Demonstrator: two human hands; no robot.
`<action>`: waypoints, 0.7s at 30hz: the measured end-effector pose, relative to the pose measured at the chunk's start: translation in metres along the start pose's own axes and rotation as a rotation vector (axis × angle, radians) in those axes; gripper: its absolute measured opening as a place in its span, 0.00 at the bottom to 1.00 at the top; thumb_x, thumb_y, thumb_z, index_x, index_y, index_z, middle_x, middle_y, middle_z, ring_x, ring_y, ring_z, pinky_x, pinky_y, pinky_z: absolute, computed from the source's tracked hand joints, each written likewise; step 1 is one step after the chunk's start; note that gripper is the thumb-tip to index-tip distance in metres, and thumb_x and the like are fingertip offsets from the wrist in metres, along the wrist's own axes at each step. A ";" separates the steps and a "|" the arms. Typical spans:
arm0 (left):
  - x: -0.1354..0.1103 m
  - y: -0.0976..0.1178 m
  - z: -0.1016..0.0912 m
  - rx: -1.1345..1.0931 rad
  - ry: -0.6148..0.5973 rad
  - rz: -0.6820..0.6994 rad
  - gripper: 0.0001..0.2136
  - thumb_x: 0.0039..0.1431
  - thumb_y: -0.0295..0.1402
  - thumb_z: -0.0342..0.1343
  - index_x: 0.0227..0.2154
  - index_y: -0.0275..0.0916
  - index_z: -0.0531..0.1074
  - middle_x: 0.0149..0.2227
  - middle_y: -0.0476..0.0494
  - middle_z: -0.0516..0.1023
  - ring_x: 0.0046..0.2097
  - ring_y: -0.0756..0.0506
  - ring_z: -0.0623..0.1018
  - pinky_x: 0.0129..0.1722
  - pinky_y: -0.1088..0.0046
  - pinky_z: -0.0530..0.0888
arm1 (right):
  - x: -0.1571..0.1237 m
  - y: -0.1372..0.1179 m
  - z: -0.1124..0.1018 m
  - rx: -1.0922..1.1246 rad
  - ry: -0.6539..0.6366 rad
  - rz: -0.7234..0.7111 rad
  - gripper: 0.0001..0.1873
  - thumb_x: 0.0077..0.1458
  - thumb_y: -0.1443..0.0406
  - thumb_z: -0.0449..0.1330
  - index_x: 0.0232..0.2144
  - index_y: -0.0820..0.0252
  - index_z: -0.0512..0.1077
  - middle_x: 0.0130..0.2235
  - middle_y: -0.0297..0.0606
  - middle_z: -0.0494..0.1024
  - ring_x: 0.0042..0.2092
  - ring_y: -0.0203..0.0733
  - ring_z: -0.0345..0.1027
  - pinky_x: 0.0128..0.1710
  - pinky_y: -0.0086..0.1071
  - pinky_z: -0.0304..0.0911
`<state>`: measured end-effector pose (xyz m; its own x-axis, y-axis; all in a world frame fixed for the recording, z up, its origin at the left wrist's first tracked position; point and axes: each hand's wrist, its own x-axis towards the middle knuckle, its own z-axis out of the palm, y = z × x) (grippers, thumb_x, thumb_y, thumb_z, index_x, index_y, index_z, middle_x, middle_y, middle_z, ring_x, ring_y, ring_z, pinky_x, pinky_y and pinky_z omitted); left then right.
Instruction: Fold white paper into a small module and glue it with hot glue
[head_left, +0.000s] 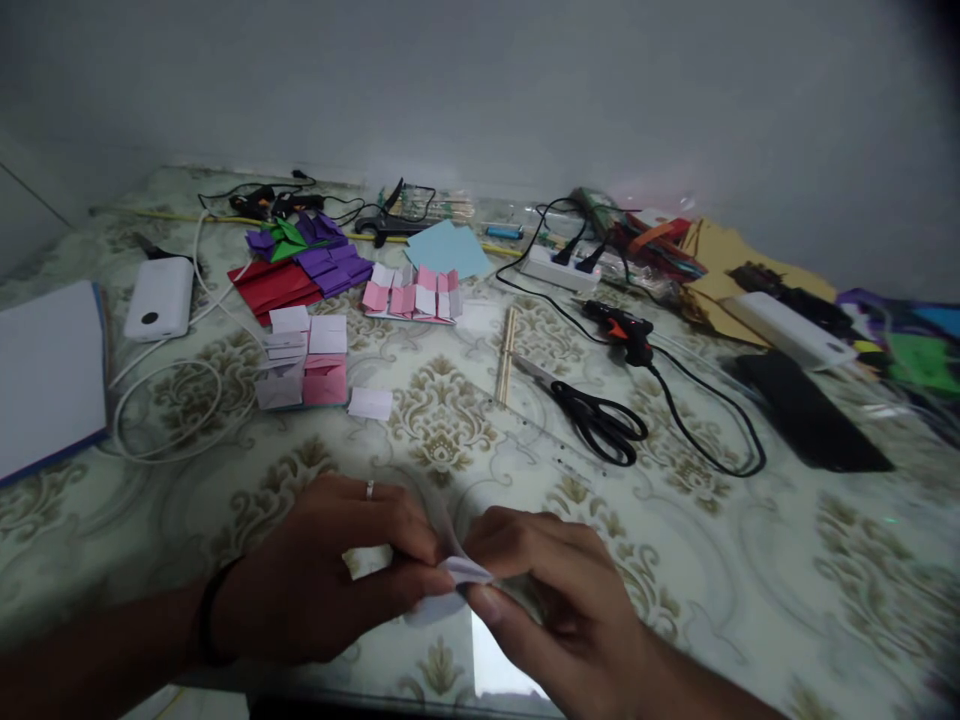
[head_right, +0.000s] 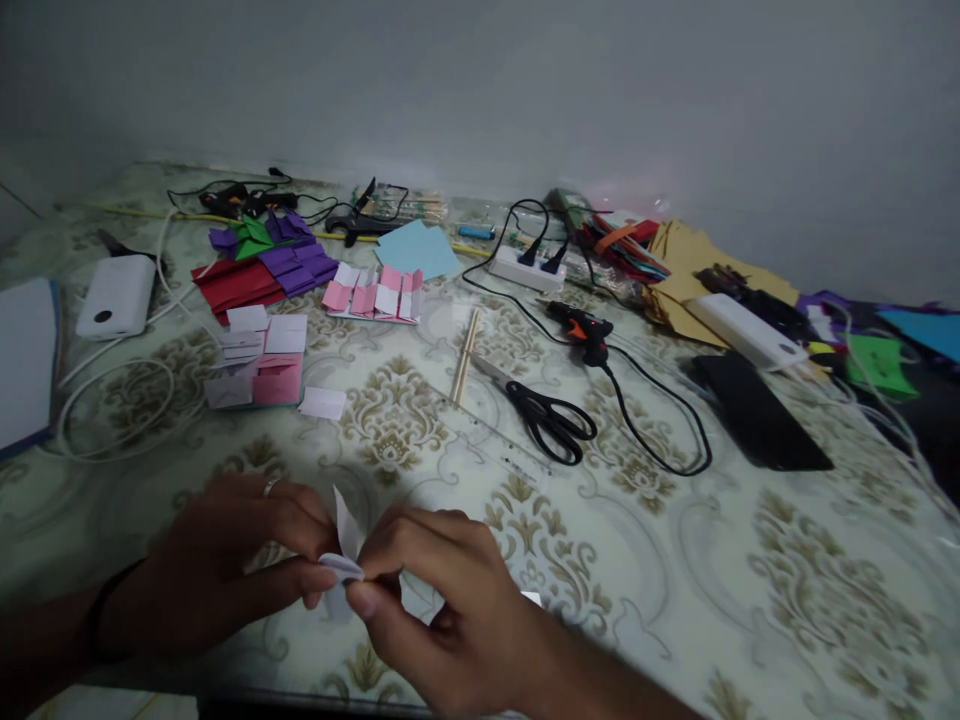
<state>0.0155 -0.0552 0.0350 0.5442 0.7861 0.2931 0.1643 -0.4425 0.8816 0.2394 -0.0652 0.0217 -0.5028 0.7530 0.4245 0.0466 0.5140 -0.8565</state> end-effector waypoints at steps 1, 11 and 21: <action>-0.001 0.000 0.000 -0.007 -0.014 -0.009 0.05 0.63 0.28 0.65 0.31 0.40 0.78 0.29 0.53 0.82 0.29 0.54 0.80 0.33 0.82 0.74 | 0.000 -0.001 0.000 0.007 -0.009 -0.005 0.06 0.61 0.73 0.61 0.36 0.59 0.72 0.29 0.35 0.76 0.30 0.35 0.69 0.30 0.28 0.64; -0.004 -0.003 0.005 -0.041 -0.076 -0.043 0.07 0.66 0.30 0.60 0.30 0.42 0.76 0.27 0.52 0.80 0.28 0.51 0.80 0.31 0.78 0.75 | -0.002 0.003 0.002 0.021 -0.020 -0.026 0.07 0.60 0.73 0.60 0.32 0.57 0.70 0.26 0.32 0.72 0.28 0.34 0.63 0.27 0.28 0.58; -0.002 -0.004 0.003 0.042 -0.042 0.032 0.07 0.67 0.30 0.59 0.32 0.40 0.77 0.28 0.51 0.79 0.28 0.53 0.78 0.31 0.80 0.74 | -0.002 0.005 0.003 -0.009 0.004 -0.048 0.06 0.60 0.73 0.61 0.35 0.58 0.71 0.29 0.33 0.75 0.29 0.35 0.67 0.27 0.28 0.61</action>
<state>0.0166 -0.0569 0.0298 0.5837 0.7527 0.3046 0.1796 -0.4855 0.8556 0.2380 -0.0655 0.0158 -0.5015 0.7289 0.4661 0.0307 0.5534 -0.8324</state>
